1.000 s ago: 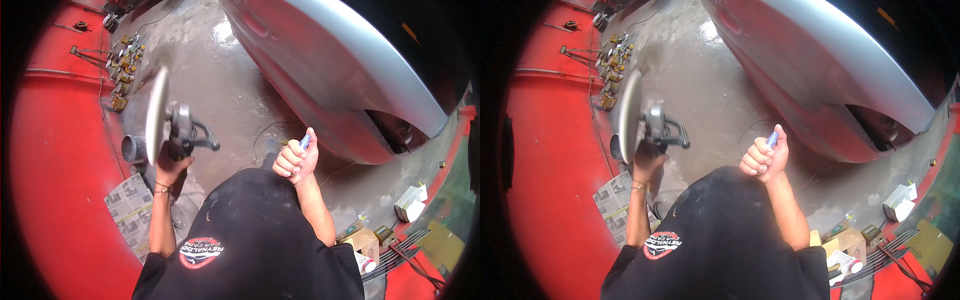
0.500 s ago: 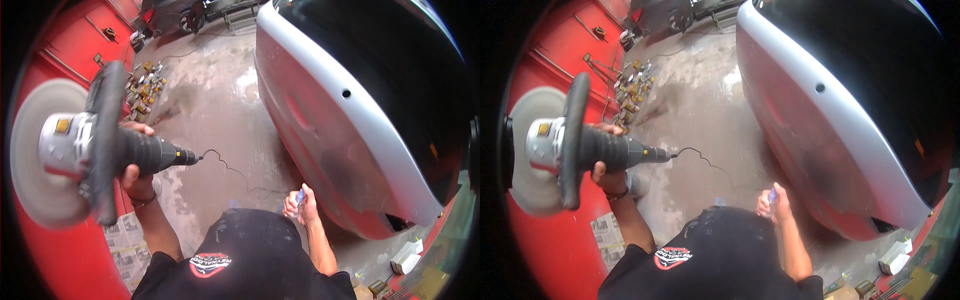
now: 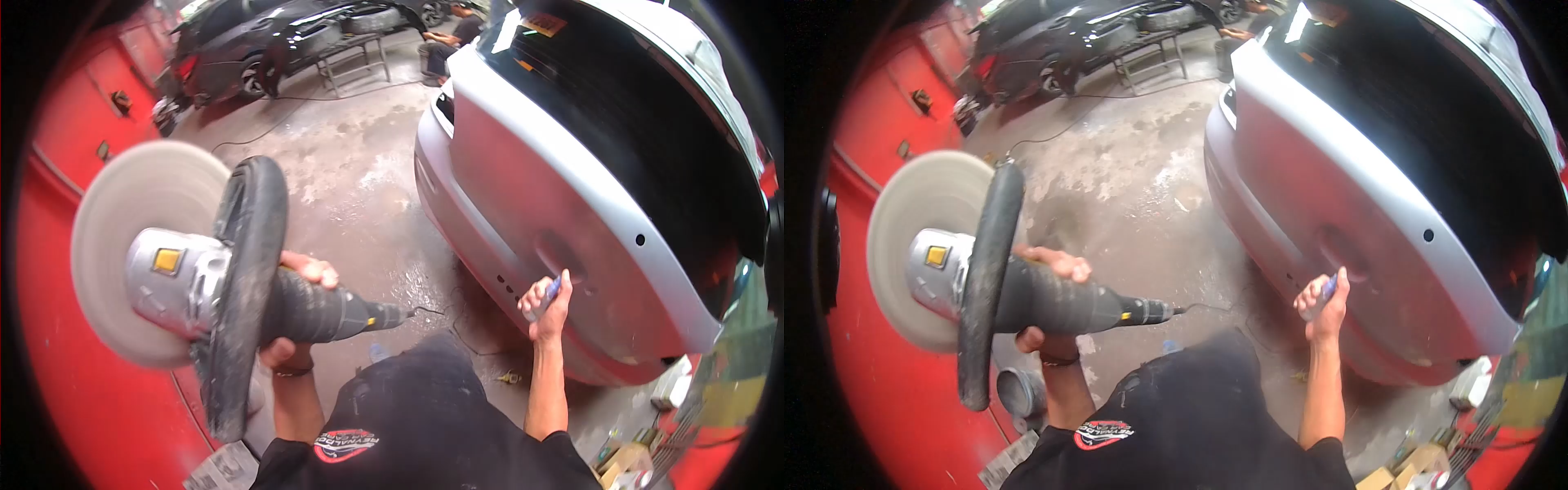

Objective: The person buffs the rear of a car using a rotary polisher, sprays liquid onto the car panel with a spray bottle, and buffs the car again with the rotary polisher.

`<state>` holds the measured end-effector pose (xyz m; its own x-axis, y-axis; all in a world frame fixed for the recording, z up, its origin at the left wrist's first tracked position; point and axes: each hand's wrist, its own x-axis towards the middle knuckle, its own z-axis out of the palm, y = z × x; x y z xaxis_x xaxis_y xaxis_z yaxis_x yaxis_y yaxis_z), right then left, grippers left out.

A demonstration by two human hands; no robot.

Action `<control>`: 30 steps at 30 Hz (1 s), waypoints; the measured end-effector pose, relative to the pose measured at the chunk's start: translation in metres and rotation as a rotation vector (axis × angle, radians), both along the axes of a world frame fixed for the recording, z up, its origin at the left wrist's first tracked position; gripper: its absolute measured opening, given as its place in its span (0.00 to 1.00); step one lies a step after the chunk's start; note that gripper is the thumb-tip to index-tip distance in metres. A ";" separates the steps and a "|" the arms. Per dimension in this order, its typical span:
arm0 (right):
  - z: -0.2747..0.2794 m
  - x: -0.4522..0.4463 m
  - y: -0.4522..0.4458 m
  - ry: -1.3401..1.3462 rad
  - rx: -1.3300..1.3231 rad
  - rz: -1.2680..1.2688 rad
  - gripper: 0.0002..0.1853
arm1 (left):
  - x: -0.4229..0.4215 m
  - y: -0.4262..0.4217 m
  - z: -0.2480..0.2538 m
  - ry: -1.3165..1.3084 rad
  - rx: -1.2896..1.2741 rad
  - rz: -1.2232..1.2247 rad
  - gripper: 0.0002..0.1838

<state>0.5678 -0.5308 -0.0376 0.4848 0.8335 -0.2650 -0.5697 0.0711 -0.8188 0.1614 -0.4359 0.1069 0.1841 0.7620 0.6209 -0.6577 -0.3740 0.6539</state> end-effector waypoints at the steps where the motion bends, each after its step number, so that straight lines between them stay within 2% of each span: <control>1: 0.007 -0.016 0.016 -0.026 0.006 -0.059 0.39 | -0.004 0.024 -0.004 -0.002 -0.010 -0.046 0.52; 6: 0.005 -0.053 0.046 -0.133 0.023 -0.251 0.37 | 0.002 0.104 -0.040 -0.020 -0.119 -0.220 0.54; 9: -0.023 -0.073 0.085 -0.146 -0.024 -0.376 0.37 | 0.000 0.162 -0.059 -0.078 -0.209 -0.310 0.53; 12: -0.079 -0.086 0.163 -0.121 0.027 -0.479 0.36 | -0.023 0.242 -0.084 0.001 -0.281 -0.346 0.51; 13: -0.089 -0.091 0.177 -0.080 0.016 -0.511 0.36 | -0.028 0.257 -0.084 0.048 -0.380 -0.285 0.51; 15: -0.079 -0.100 0.211 -0.109 0.038 -0.621 0.32 | -0.034 0.292 -0.086 0.140 -0.548 -0.182 0.49; 17: -0.083 -0.105 0.222 -0.254 -0.017 -0.697 0.32 | -0.045 0.314 -0.094 0.199 -0.643 -0.263 0.43; 19: -0.078 -0.108 0.228 -0.303 -0.027 -0.759 0.32 | -0.048 0.335 -0.116 0.196 -0.790 -0.254 0.40; 24: -0.088 -0.088 0.263 -0.420 -0.096 -0.915 0.31 | -0.017 0.435 -0.179 0.160 -0.919 -0.326 0.32; 26: -0.081 -0.086 0.264 -0.423 -0.128 -0.988 0.30 | -0.017 0.470 -0.210 0.158 -1.017 -0.358 0.32; 30: -0.062 -0.085 0.266 -0.218 -0.138 -1.033 0.30 | -0.015 0.555 -0.285 0.215 -1.192 -0.352 0.33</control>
<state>0.4830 -0.2646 -0.0997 0.9882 -0.0396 -0.1482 -0.1266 0.3349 -0.9337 0.1460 0.1187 -0.1776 0.5020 0.7162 -0.4848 -0.4399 0.6940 0.5699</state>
